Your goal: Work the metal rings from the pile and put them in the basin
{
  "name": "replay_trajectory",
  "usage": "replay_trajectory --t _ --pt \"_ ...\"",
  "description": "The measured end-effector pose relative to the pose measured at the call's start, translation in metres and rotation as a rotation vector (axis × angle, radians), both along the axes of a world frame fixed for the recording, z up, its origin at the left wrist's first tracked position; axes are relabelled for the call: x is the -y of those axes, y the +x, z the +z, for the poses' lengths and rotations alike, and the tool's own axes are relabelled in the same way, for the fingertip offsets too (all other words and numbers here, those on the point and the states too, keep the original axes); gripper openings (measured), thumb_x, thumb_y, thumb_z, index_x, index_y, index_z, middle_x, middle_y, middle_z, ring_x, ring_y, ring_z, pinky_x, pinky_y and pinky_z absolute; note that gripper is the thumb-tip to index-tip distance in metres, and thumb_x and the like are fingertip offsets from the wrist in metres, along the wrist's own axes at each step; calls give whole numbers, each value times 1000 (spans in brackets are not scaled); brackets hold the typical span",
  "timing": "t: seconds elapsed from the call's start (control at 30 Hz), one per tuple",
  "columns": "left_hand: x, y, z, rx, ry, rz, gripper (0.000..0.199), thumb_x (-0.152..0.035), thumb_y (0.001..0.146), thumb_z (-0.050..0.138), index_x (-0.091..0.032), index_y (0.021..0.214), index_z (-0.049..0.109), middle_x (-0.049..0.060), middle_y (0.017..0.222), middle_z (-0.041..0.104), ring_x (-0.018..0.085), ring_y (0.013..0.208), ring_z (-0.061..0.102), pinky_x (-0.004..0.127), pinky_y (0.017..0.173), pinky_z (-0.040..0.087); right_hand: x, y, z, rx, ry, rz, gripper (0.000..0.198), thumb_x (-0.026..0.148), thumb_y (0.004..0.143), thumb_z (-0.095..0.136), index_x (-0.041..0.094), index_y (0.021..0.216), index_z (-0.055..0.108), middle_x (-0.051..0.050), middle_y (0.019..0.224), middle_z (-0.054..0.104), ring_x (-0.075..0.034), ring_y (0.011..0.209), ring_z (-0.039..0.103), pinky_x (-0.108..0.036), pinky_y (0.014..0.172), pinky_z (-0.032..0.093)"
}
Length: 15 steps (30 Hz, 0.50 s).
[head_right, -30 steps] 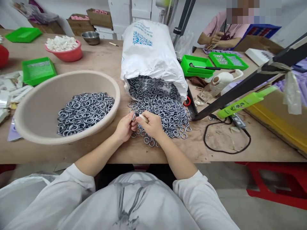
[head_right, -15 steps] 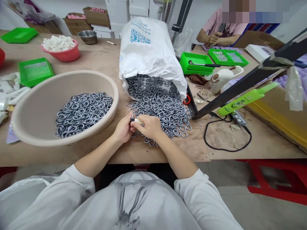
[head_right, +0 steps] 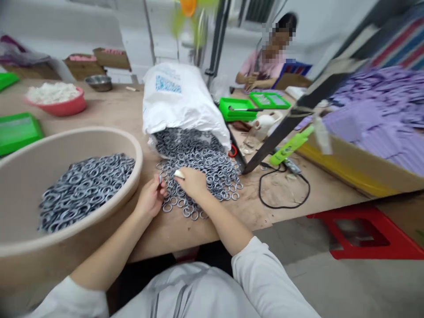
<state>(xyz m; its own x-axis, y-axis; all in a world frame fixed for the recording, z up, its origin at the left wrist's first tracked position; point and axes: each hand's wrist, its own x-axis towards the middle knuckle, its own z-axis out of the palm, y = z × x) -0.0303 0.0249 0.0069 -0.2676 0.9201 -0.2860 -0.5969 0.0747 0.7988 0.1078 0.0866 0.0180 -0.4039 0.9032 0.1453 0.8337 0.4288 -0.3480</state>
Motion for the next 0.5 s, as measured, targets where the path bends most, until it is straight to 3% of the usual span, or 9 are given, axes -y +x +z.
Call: replay_trajectory --t 0.17,0.5 --pt "-3 -4 -6 -32 2 50 53 -55 58 86 -13 77 61 -5 60 55 3 46 43 13 42 37 -2 -10 2 167 -35 95 25 40 93 54 25 103 71 -4 108 73 -23 96 68 -30 75 46" --pt "-1 -4 0 -49 26 40 47 -46 62 86 -15 92 66 -6 60 55 4 46 45 13 43 41 0 -11 1 82 -21 18 23 35 94 51 25 101 70 -2 105 74 -19 94 67 -27 70 42"
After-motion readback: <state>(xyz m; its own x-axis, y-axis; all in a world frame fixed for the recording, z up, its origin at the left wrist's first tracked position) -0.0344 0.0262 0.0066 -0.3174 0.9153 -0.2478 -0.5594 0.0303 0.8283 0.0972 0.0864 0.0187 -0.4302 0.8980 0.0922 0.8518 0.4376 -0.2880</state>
